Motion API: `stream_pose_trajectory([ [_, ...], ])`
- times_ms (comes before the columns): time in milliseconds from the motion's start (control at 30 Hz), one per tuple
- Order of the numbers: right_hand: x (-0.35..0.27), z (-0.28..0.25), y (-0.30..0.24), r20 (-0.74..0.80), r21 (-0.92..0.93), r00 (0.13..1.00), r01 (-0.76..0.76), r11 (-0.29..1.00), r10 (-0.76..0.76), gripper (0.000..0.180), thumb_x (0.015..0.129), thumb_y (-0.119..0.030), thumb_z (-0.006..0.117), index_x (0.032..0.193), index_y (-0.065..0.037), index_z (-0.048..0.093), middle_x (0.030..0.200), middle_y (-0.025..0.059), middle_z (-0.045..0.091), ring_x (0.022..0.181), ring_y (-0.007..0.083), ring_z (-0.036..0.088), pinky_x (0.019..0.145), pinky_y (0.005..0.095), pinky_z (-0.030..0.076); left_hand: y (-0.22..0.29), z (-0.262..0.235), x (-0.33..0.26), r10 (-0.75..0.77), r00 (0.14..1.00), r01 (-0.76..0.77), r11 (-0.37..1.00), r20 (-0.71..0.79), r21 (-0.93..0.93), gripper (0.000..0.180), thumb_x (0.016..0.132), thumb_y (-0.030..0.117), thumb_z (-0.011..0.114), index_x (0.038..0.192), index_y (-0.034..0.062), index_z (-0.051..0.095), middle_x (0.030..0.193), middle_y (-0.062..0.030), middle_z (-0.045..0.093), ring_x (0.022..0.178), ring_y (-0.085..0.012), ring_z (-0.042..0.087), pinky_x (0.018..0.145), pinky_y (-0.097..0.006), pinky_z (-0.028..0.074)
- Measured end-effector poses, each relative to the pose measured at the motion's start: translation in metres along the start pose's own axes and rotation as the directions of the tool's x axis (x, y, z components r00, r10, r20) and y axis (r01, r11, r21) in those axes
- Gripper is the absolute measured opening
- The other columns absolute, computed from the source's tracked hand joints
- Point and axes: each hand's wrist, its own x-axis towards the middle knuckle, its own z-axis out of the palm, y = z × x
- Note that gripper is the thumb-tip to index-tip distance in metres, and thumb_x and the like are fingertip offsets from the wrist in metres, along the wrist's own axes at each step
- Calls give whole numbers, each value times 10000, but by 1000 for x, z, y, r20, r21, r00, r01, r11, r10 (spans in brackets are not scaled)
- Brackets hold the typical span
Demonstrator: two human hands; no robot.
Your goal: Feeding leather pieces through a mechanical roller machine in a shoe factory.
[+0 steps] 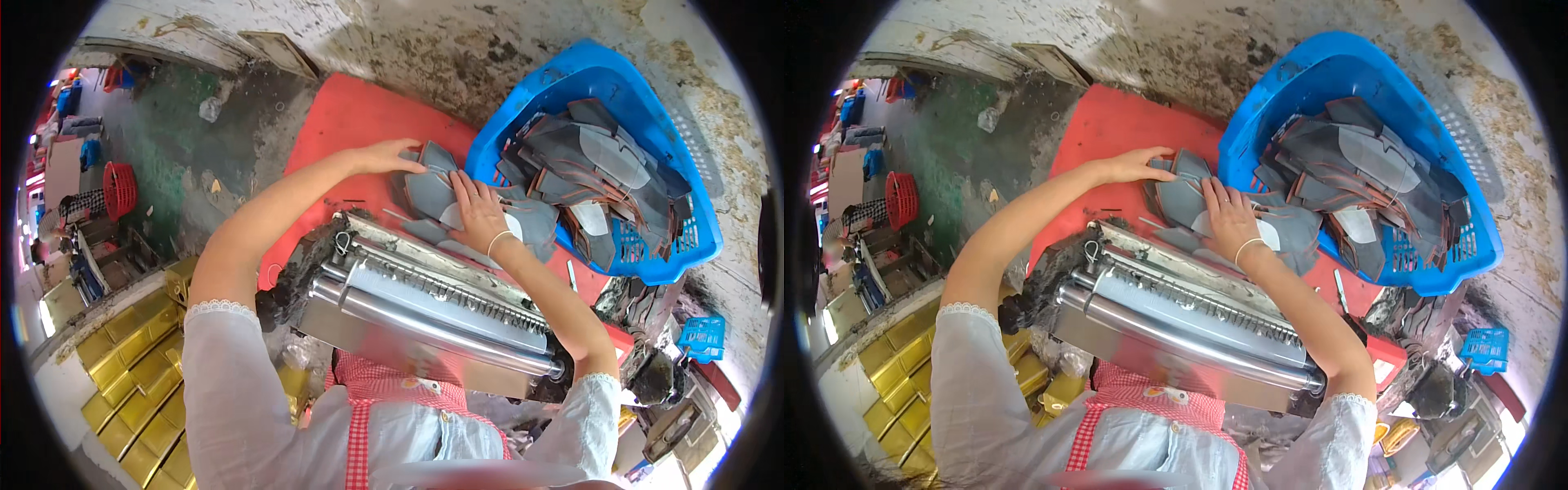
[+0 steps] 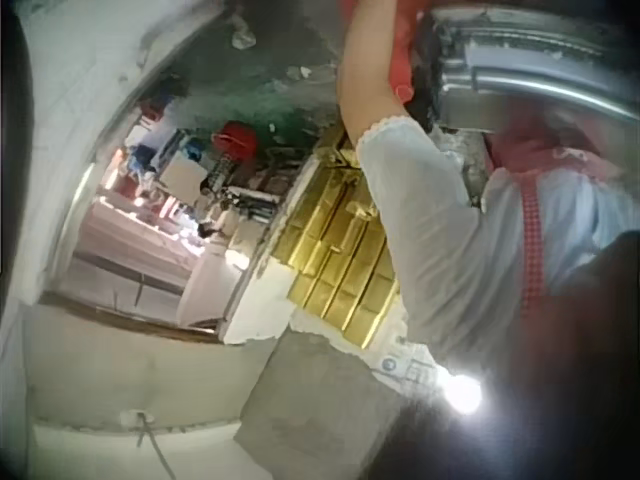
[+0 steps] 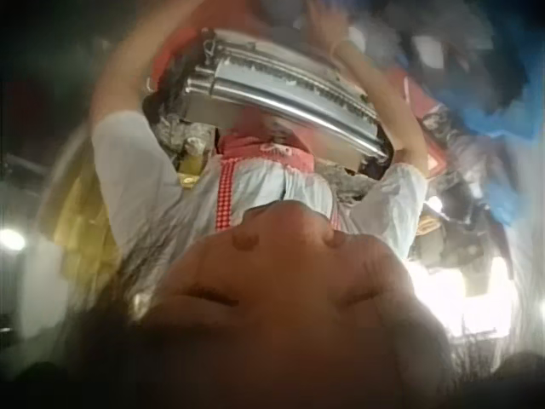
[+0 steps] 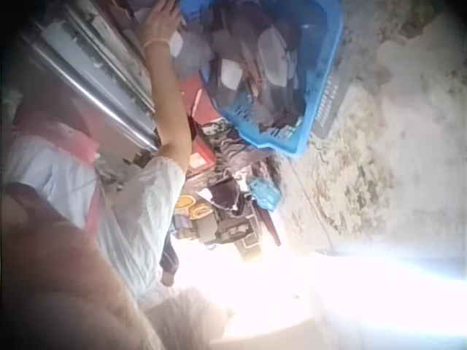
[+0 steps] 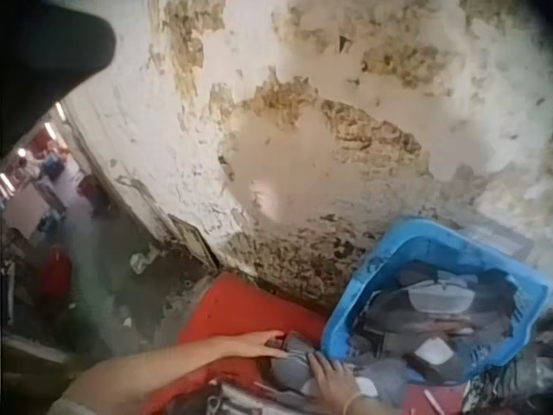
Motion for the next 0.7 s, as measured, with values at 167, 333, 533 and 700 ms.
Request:
stream_pose_trajectory([
  [167, -5, -10, -3, -191, 18, 962, 200, 980, -193, 782, 665, -288, 849, 1325, -61, 495, 1280, 153, 524, 1163, 333, 503, 973, 449, 409, -8, 8, 19, -46, 999, 46, 998, -6, -34, 849, 851, 581, 707, 1391, -31, 474, 1379, -232, 515, 1297, -321, 492, 1082, -396, 391],
  [333, -16, 16, -13, -93, -79, 951, 289, 954, -295, 368, 696, -244, 789, 989, -70, 652, 1043, 87, 588, 1064, 257, 541, 899, 385, 420, -4, 11, 22, -22, 1000, 25, 969, 14, -245, 797, 825, 512, 769, 1343, -33, 505, 1321, -203, 564, 1250, -279, 526, 1044, -369, 425],
  [533, -19, -6, -21, -207, 98, 934, 316, 944, -291, 303, 695, -101, 752, 971, -49, 638, 1050, 95, 609, 1040, 280, 561, 919, 417, 448, 13, 7, 13, 0, 997, -4, 999, -80, -48, 669, 786, 332, 846, 1267, -28, 550, 1274, -154, 597, 1145, -222, 588, 968, -352, 477],
  [700, 22, -8, -1, -353, 240, 933, 169, 956, -77, 806, 676, -199, 862, 1347, -40, 445, 1270, 205, 587, 1204, 406, 541, 996, 466, 447, 7, 5, 12, 5, 991, 35, 956, 135, -292, 532, 805, 217, 806, 1254, 33, 589, 1223, -81, 605, 1055, -163, 597, 849, -334, 529],
])
